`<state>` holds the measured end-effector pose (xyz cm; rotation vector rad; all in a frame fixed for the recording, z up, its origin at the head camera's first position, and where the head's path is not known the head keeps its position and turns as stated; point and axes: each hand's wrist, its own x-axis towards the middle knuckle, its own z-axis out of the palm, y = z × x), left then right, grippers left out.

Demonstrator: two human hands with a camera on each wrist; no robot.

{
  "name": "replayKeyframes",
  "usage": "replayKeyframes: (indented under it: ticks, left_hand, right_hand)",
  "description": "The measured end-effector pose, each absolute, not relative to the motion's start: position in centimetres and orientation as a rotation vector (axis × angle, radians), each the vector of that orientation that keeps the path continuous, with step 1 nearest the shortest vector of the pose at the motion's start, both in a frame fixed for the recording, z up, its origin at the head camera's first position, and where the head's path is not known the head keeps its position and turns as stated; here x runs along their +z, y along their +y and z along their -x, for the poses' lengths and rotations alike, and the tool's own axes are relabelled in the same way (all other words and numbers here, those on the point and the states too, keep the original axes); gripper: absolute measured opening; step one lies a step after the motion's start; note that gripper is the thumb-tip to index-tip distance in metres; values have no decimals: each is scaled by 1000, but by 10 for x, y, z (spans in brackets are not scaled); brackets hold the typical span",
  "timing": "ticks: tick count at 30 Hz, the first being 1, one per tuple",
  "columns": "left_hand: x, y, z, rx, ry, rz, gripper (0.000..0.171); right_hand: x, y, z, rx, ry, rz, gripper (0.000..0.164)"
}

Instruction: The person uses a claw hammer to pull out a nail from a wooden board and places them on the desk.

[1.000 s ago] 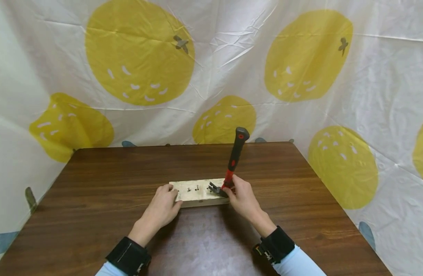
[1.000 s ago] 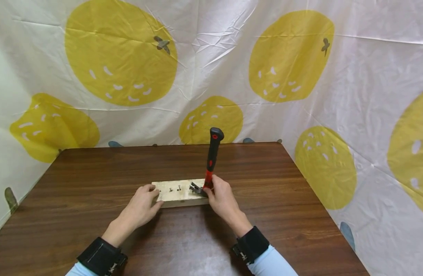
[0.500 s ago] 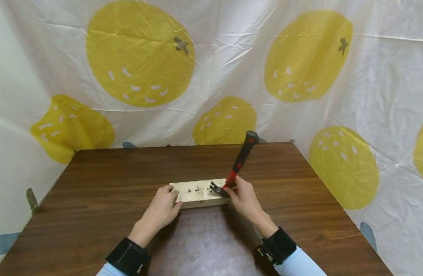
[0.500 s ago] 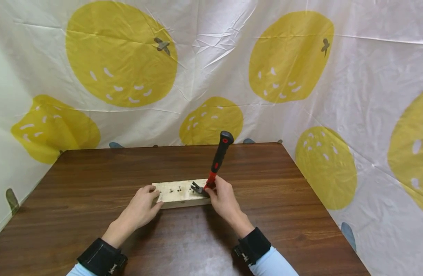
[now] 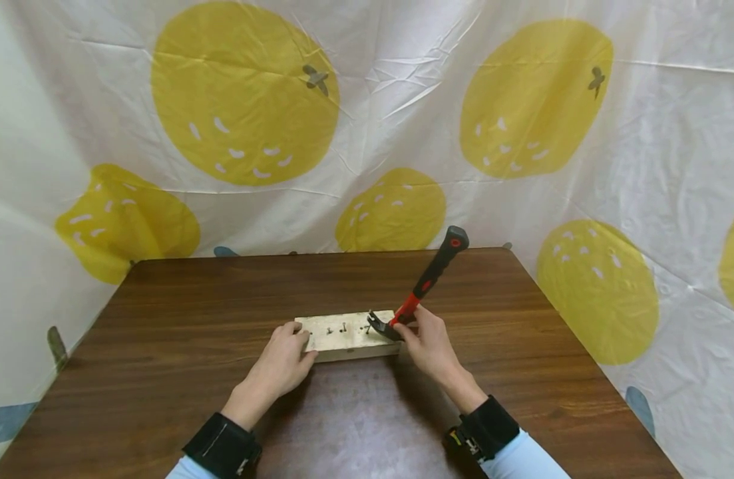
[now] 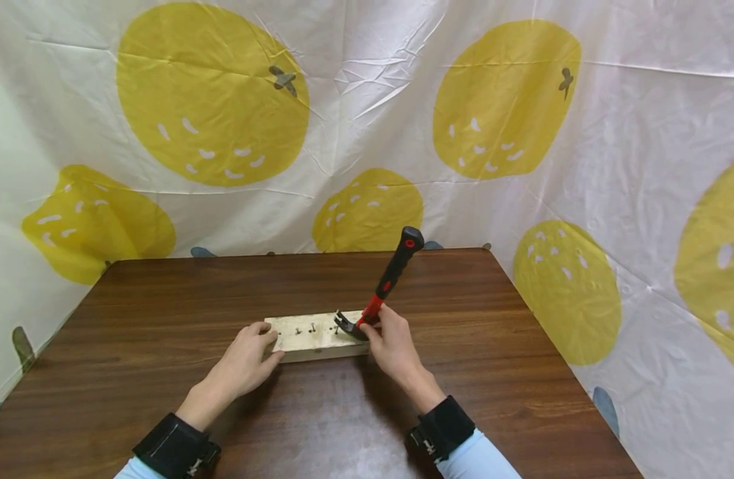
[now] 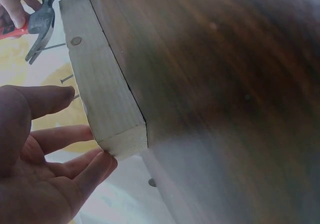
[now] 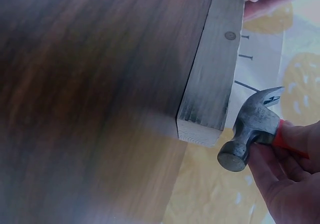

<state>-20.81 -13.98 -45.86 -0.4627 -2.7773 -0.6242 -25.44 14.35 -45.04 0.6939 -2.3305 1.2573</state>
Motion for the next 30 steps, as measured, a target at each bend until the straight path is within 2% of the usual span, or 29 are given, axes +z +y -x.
replayKeyframes:
  ticks: [11, 30]
  left_hand:
    - [-459, -140, 209, -667, -2795, 455, 35]
    - [-456, -142, 209, -686, -2787, 444, 33]
  right_hand:
    - [-450, 144, 254, 1297, -2333, -672, 17]
    - [-440, 144, 249, 1351, -2326, -653, 16]
